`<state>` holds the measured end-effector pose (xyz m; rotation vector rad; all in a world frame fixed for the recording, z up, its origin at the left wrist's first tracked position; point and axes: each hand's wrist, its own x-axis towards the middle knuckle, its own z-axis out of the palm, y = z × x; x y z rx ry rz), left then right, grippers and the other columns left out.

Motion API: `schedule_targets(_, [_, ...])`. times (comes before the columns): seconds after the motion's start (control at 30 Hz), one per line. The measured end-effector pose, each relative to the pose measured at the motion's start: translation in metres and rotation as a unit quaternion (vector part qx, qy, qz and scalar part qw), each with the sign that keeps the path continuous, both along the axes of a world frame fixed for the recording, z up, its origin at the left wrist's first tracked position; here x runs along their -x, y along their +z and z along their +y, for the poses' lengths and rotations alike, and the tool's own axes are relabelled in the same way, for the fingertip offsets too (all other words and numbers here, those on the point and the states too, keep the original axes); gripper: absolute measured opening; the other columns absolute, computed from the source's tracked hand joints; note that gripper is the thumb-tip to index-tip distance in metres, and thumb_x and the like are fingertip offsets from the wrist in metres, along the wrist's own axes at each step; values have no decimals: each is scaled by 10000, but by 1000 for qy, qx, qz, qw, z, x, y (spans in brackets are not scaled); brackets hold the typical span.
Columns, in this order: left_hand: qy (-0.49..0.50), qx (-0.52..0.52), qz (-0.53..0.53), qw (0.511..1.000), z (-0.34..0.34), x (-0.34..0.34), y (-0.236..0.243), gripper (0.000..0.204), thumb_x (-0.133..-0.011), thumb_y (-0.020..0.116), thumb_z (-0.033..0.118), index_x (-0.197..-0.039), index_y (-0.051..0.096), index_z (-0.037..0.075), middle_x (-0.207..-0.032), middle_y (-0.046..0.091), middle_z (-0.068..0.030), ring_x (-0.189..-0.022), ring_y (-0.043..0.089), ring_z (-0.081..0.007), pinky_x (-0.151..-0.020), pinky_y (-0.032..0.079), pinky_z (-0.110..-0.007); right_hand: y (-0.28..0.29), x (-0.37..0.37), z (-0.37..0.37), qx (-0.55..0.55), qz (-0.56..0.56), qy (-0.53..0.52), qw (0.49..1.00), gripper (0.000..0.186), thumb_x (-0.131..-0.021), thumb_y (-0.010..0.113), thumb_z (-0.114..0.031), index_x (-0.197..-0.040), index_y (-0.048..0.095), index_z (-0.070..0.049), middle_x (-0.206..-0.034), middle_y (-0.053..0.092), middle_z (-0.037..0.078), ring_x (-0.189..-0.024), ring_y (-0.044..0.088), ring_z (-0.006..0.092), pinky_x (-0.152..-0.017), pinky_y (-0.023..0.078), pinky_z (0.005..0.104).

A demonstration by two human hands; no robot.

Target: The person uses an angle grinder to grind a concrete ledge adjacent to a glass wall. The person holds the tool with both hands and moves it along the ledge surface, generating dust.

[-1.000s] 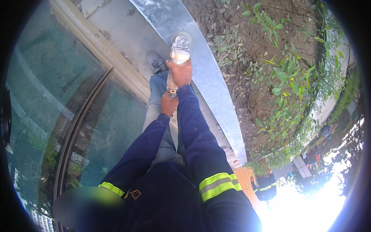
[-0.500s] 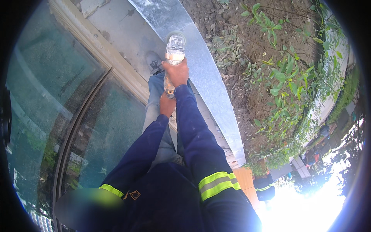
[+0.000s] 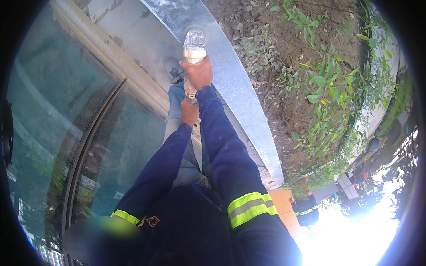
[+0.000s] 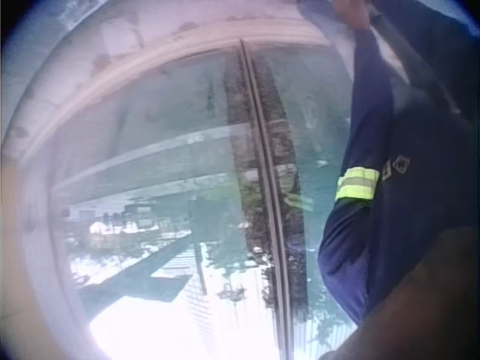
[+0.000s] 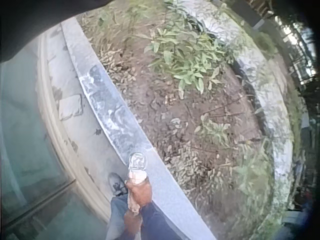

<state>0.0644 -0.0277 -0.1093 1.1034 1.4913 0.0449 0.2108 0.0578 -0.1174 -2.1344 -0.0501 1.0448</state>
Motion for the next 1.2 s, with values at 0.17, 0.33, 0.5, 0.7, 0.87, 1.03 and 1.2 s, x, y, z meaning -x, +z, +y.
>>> schedule_targets(0.17, [-37, 31, 52, 998, -14, 12, 11, 394, -864, 740, 103, -1224, 686, -48, -1118, 767, -304, -1105, 729, -497, -925, 579, -524, -6, 15, -23, -19, 9, -34, 999, 812, -715, 958, -381, -1289, 629, 89, -1172, 776, 267, -1105, 772, 397, -977, 586, 469])
schedule_targets(0.33, [-103, 3, 67, 992, 2, -8, 17, 431, -854, 744, 112, -1254, 678, -33, -1094, 773, -297, -1088, 731, -501, -926, 581, -533, -5, -7, -24, -67, -8, -88, 994, 615, -754, 948, -224, -1217, 665, 65, -1117, 778, 188, -987, 762, 285, -884, 595, 407])
schedule_targets(0.5, [-92, -30, 50, 994, 18, -32, 6, 353, -862, 740, 73, -1188, 691, -52, -1045, 771, -283, -1045, 735, -496, -889, 581, -512, -6, -32, 2, -36, -28, -67, 997, 566, -767, 940, -188, -1200, 675, 62, -1087, 781, 161, -948, 758, 242, -852, 601, 391])
schedule_targets(0.7, [-7, -18, -16, 1000, 14, -7, -13, 396, -850, 737, 74, -1226, 701, -42, -1085, 784, -284, -1077, 751, -476, -904, 592, -512, 8, -12, 20, -1, -11, -7, 1000, 785, -717, 947, -394, -1268, 640, 74, -1143, 780, 279, -1100, 773, 421, -964, 588, 489])
schedule_targets(0.87, [7, 19, 21, 1000, -17, 11, 1, 390, -855, 750, 82, -1220, 698, -47, -1094, 779, -288, -1080, 745, -482, -904, 592, -509, 0, 12, -12, 7, 12, -1, 1000, 823, -707, 947, -432, -1281, 635, 68, -1166, 778, 282, -1119, 768, 433, -981, 587, 491])
schedule_targets(1.03, [-66, 52, 62, 994, -9, 2, 14, 402, -857, 763, 133, -1215, 699, -38, -1130, 774, -292, -1103, 732, -491, -911, 590, -527, 0, 1, -27, -16, -5, -60, 998, 776, -714, 962, -346, -1268, 631, 85, -1152, 778, 258, -1069, 776, 390, -953, 590, 464])
schedule_targets(1.2, [-111, -26, 79, 990, 12, -33, 8, 332, -858, 744, 90, -1152, 704, -59, -1019, 790, -259, -995, 764, -458, -849, 579, -496, -3, -36, -6, -60, -44, -83, 994, 549, -760, 940, -209, -1168, 695, 65, -1072, 788, 159, -938, 757, 245, -853, 597, 390])
